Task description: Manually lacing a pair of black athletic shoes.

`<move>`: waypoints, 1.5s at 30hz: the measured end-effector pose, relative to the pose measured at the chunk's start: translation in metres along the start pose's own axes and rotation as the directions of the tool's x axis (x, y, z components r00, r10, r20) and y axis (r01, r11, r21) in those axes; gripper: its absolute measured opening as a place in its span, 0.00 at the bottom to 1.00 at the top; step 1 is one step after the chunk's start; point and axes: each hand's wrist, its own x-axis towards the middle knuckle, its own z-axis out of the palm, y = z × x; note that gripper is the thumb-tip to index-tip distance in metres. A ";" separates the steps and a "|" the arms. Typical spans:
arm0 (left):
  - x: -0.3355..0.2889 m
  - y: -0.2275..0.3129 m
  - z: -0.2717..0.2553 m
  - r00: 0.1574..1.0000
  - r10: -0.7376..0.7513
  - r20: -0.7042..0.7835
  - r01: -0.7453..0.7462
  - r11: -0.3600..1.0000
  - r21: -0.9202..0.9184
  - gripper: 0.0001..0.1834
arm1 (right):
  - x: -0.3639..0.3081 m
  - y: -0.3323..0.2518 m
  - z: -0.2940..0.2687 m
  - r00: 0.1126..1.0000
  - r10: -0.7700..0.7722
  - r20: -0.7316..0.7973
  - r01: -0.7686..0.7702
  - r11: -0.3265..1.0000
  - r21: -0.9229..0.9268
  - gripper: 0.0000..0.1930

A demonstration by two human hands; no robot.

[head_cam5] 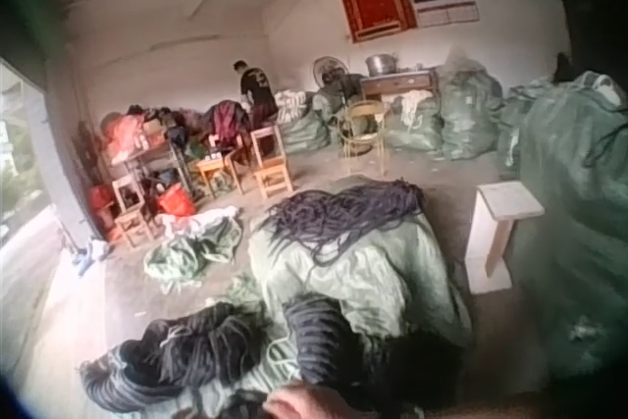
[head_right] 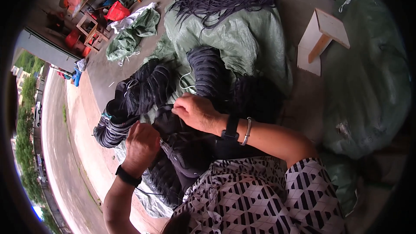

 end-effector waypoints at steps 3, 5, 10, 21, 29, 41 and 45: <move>-0.007 0.001 -0.009 0.981 -0.193 0.013 0.192 0.970 -0.149 0.12 | -0.003 -0.005 -0.015 0.994 0.057 0.089 -0.052 0.997 -0.061 0.15; -0.005 0.006 0.000 0.972 -0.236 -0.006 0.233 0.963 -0.134 0.20 | -0.009 -0.011 -0.012 0.920 0.107 0.378 -0.018 0.973 -0.232 0.19; 0.003 0.011 0.028 0.968 -0.245 0.061 0.249 0.967 -0.062 0.20 | -0.029 -0.015 0.016 0.878 0.081 0.472 0.124 0.913 -0.388 0.14; -0.044 0.008 -0.016 0.631 -0.664 0.400 0.181 -0.375 -0.909 0.10 | -0.013 -0.003 -0.043 0.702 0.232 0.673 -0.315 0.949 0.002 0.19; -0.019 0.024 0.010 0.939 -0.028 0.343 0.277 -0.528 -0.803 0.24 | 0.010 -0.010 0.006 0.716 0.157 0.680 -0.692 0.286 0.662 0.21; -0.215 -0.124 0.057 0.053 -0.920 0.388 0.939 -0.086 -0.333 0.20 | -0.039 0.135 -0.220 0.458 0.882 -0.111 -0.047 0.149 0.988 0.22; -0.178 -0.075 0.070 0.288 -0.878 0.381 0.858 0.060 -0.509 0.19 | -0.044 0.136 -0.210 0.414 0.905 -0.093 -0.157 0.172 0.973 0.21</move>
